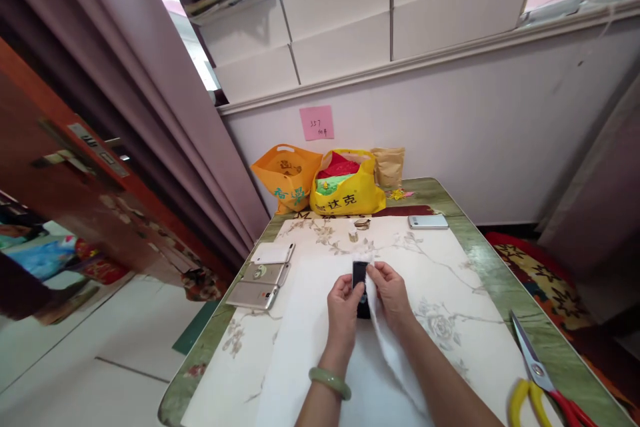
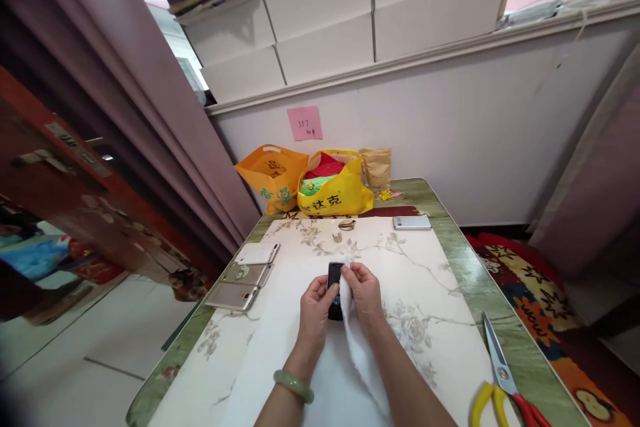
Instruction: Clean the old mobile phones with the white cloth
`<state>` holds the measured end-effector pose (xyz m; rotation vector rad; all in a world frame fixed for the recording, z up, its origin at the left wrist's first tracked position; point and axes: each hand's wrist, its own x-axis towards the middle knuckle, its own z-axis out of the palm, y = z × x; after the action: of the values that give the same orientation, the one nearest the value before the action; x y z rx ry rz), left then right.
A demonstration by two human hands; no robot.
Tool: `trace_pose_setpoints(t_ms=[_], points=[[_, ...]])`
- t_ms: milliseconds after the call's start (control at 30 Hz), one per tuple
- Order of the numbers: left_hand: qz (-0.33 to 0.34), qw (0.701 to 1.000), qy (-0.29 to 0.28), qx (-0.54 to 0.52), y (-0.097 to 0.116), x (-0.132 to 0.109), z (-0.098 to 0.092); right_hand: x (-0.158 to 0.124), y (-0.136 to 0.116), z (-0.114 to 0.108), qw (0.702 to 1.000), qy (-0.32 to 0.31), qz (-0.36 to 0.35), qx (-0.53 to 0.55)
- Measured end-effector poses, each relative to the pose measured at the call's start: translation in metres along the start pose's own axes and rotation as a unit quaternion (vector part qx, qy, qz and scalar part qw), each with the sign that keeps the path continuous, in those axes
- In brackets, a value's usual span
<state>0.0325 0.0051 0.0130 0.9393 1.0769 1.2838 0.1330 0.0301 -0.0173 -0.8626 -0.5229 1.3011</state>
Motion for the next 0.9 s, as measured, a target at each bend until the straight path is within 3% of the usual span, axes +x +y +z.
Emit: trace_pose_setpoints(t_ms=[100,167,333,433,633,900], points=[[0.010,0.995,-0.056,0.077,0.005,0.006,-0.001,0.001,0.003,-0.001,0.999,0.020,0.018,0.029],[0.037,0.987,-0.064,0.139,0.010,0.010,0.000,0.001,0.003,0.000,0.999,0.017,0.027,0.035],[0.106,0.961,0.022,0.255,0.019,0.018,0.006,-0.002,0.003,0.003,1.000,-0.001,0.016,0.013],[0.113,0.960,0.050,0.253,0.019,0.020,0.006,-0.002,0.003,0.003,0.999,-0.029,0.018,0.019],[0.104,0.965,0.039,0.238,0.013,0.020,0.003,-0.001,0.003,0.000,0.999,-0.016,0.027,-0.004],[0.059,0.978,0.104,0.168,0.006,0.020,0.005,0.000,0.000,0.000,0.998,-0.014,0.038,-0.037]])
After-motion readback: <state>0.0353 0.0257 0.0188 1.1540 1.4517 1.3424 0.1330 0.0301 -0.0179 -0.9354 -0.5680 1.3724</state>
